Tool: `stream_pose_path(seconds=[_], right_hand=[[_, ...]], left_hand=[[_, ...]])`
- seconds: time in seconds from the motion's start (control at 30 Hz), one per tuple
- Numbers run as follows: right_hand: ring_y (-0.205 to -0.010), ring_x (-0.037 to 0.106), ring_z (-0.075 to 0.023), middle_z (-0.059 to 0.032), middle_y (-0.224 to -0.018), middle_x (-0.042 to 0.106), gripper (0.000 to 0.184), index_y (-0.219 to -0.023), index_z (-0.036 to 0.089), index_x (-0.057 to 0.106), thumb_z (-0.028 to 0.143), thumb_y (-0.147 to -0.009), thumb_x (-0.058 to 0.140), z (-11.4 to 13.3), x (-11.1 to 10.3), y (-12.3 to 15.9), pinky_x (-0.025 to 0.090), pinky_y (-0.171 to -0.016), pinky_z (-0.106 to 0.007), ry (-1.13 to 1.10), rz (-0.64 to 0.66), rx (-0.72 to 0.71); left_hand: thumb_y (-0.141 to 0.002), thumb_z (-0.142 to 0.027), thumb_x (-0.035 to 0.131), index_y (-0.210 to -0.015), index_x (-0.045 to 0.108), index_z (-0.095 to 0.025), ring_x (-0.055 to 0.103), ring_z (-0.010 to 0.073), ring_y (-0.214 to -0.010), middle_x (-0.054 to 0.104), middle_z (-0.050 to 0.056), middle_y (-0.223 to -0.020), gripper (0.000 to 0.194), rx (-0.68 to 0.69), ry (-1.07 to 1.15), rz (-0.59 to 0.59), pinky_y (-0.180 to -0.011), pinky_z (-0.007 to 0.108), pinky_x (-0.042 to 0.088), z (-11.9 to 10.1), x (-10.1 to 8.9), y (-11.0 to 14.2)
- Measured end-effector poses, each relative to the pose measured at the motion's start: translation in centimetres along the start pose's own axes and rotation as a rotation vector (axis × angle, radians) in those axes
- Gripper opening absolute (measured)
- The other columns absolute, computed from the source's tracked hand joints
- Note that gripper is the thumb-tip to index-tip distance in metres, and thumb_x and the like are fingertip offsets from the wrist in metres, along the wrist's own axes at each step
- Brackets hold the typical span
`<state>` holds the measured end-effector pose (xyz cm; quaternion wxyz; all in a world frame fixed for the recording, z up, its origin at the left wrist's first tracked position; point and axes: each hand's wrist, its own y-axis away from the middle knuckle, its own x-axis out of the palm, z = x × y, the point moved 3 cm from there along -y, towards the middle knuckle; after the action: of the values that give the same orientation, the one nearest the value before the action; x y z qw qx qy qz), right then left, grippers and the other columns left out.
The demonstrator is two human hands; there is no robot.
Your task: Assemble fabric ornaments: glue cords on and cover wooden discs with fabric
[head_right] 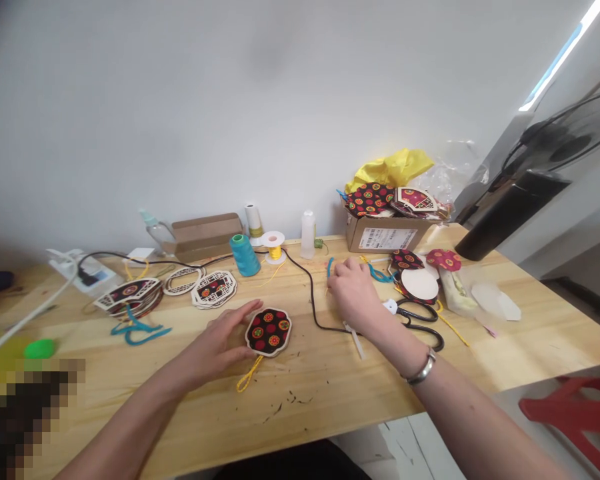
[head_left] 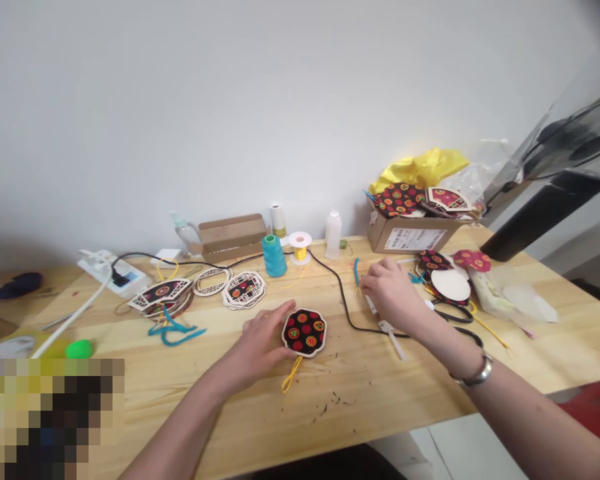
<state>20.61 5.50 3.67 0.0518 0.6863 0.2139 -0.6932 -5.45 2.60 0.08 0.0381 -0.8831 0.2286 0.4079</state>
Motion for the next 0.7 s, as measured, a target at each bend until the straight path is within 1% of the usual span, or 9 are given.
stream_pose_path(seconds=[0.1,0.23,0.3,0.37,0.43,0.5,0.53,0.6,0.7], right_hand=[[-0.089,0.045,-0.0266,-0.0116,-0.084,0.063,0.017,-0.072,0.017,0.067,0.014,-0.086,0.056,-0.3,-0.1,-1.1,0.03,-0.072,-0.039,0.031,0.034,-0.09],[-0.089,0.046,-0.0259,-0.0113,-0.08,0.063,0.015,-0.07,0.017,0.066,0.008,-0.08,0.06,0.9,0.0,-2.0,0.03,-0.073,-0.039,0.074,0.112,-0.245],[-0.091,0.046,-0.0263,-0.0114,-0.078,0.064,0.016,-0.066,0.016,0.066,0.007,-0.078,0.061,1.5,0.5,-2.4,0.03,-0.073,-0.039,0.081,0.141,-0.3],[-0.092,0.046,-0.0269,-0.0118,-0.074,0.064,0.019,-0.062,0.015,0.065,0.006,-0.078,0.06,1.8,1.0,-2.8,0.03,-0.072,-0.038,0.079,0.158,-0.325],[-0.09,0.047,-0.0265,-0.0117,-0.072,0.064,0.02,-0.062,0.014,0.065,0.004,-0.079,0.059,1.6,1.3,-3.1,0.031,-0.072,-0.037,0.067,0.167,-0.32],[-0.089,0.048,-0.0252,-0.011,-0.074,0.065,0.018,-0.067,0.014,0.066,0.005,-0.081,0.058,1.3,0.8,-3.2,0.032,-0.071,-0.036,0.053,0.164,-0.298],[-0.089,0.048,-0.0242,-0.01,-0.076,0.065,0.017,-0.069,0.014,0.066,0.006,-0.082,0.058,1.1,0.3,-3.1,0.033,-0.072,-0.035,0.029,0.152,-0.281],[-0.089,0.049,-0.0216,-0.0071,-0.08,0.066,0.016,-0.074,0.016,0.066,0.009,-0.085,0.056,1.2,-1.4,-2.7,0.035,-0.076,-0.033,-0.116,0.093,-0.234],[-0.087,0.051,-0.0181,-0.0027,-0.079,0.066,0.012,-0.075,0.018,0.065,0.016,-0.085,0.06,2.4,-4.3,-1.3,0.038,-0.081,-0.032,-0.601,-0.04,-0.135]], left_hand=[[-0.08,-0.036,0.06,-0.141,0.037,-0.02,0.051,0.029,-0.122,0.052,0.014,-0.135,0.068,-0.034,0.049,-0.062,-0.105,0.046,0.035,-0.3,-0.5,0.2],[-0.085,-0.037,0.053,-0.139,0.04,-0.022,0.056,0.025,-0.113,0.06,0.01,-0.119,0.058,-0.035,0.033,-0.171,-0.1,0.043,0.039,-0.6,-1.0,0.7],[-0.086,-0.038,0.052,-0.138,0.041,-0.023,0.056,0.0235,-0.111,0.061,0.008,-0.115,0.055,-0.011,0.03,-0.215,-0.099,0.042,0.041,-0.6,-1.2,0.8],[-0.087,-0.037,0.051,-0.136,0.044,-0.023,0.056,0.0218,-0.11,0.061,0.008,-0.117,0.052,0.018,0.038,-0.252,-0.097,0.04,0.042,-0.6,-1.2,0.9],[-0.087,-0.036,0.052,-0.134,0.046,-0.023,0.057,0.0201,-0.105,0.06,0.008,-0.122,0.049,0.049,0.053,-0.286,-0.093,0.038,0.045,-0.6,-1.2,0.9],[-0.087,-0.034,0.052,-0.131,0.049,-0.024,0.058,0.0183,-0.099,0.057,0.008,-0.129,0.045,0.086,0.077,-0.322,-0.087,0.036,0.047,-0.5,-1.3,0.9],[-0.087,-0.033,0.052,-0.129,0.051,-0.024,0.058,0.0177,-0.097,0.054,0.008,-0.133,0.043,0.104,0.097,-0.341,-0.084,0.034,0.048,-0.6,-1.3,1.0],[-0.089,-0.031,0.052,-0.126,0.054,-0.025,0.058,0.0161,-0.092,0.05,0.009,-0.139,0.038,0.138,0.16,-0.37,-0.078,0.033,0.049,-1.0,-1.5,1.2],[-0.088,-0.026,0.053,-0.124,0.057,-0.026,0.058,0.0123,-0.082,0.044,0.009,-0.144,0.036,0.164,0.308,-0.368,-0.077,0.032,0.05,-2.7,-1.7,1.9]])
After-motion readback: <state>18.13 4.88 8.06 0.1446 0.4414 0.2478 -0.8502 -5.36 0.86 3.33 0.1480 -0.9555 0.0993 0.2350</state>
